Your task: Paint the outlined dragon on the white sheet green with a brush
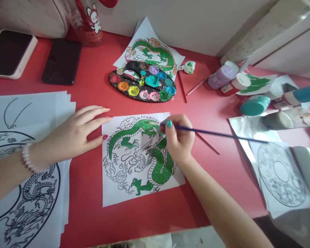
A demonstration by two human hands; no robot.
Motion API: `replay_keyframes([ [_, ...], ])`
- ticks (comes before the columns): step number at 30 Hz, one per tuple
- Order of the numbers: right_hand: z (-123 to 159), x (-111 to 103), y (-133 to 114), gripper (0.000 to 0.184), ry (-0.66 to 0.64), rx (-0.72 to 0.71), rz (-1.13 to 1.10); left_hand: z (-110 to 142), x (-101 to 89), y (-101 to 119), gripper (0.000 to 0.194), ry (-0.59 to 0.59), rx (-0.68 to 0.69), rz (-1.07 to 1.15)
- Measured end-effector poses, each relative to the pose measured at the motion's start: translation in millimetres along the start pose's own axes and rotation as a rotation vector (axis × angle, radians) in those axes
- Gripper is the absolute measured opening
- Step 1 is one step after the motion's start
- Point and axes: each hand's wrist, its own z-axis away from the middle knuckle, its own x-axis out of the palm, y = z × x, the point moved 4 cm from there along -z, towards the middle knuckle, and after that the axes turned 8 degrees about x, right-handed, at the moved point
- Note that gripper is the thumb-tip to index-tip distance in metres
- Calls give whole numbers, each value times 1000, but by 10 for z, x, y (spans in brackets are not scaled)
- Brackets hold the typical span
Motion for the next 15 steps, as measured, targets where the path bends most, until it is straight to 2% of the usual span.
replay_keyframes([
  [2, 173, 54, -141, 4, -207, -107, -28, -3, 3, -1, 41, -2, 2, 2],
  [5, 289, 79, -281, 17, -343, -204, -33, 1, 9, -7, 41, -16, -10, 9],
  [11, 216, 149, -317, 21, -411, -253, 33, 4, -8, -4, 40, -23, -21, 12],
  [15, 207, 166, -304, 21, -421, -207, 66, 11, 4, -13, 40, -26, -19, 10],
])
